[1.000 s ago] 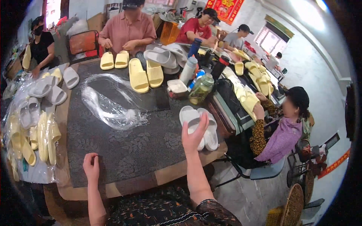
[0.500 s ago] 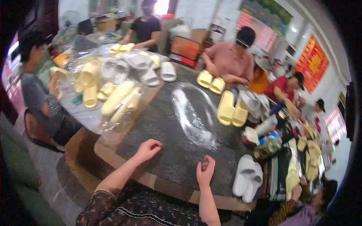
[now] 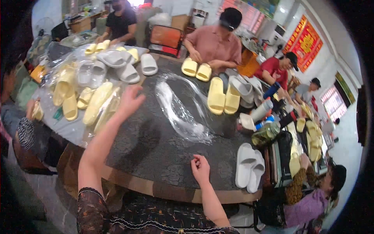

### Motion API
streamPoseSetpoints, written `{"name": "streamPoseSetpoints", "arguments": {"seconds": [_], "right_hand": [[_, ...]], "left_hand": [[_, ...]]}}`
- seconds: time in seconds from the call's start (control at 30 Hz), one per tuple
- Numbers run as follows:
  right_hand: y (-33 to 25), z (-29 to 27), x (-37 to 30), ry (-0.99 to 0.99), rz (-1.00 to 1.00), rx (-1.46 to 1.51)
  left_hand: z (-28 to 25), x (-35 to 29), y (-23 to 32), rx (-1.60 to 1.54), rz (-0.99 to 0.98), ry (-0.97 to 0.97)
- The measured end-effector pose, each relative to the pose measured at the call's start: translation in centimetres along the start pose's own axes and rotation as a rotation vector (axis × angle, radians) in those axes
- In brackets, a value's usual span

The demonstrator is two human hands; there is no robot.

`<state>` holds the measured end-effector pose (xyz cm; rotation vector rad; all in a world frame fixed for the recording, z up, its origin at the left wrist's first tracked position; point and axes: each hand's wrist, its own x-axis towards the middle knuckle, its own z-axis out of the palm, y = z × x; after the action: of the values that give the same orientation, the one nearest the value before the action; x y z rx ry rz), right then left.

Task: Inspecting, trimming, and pairing foam slippers at a communal workbench.

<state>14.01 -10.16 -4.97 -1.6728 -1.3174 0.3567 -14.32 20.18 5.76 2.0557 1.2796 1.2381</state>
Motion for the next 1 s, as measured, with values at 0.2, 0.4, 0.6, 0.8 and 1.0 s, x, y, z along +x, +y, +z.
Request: {"name": "streamPoseSetpoints", "arguments": {"seconds": [0.2,0.4,0.6,0.8,1.0], "right_hand": [[0.2,-1.0,0.1,0.078,0.009,-0.002],[-1.5,-0.8,0.3,0.035,0.062,-0.033],[-1.2,-1.6,0.8,0.019,0.089,-0.003],[-0.5,-1.3,0.6,0.037,0.153,-0.005],[-0.9,-1.8,0.5,0.056,0.137,-0.006]], "left_hand": [[3.8,8.5,0.0,-0.132,-0.269,0.054],[7.4,12.7,-15.6,-0.392,-0.511,0.221],[7.3,15.5,-27.3,-1.229,-0.301,0.276],[9.8,17.5,-27.4,-1.699,-0.629,0.341],[9.7,16.7,-23.3,-1.663,-0.732,0.456]]}}
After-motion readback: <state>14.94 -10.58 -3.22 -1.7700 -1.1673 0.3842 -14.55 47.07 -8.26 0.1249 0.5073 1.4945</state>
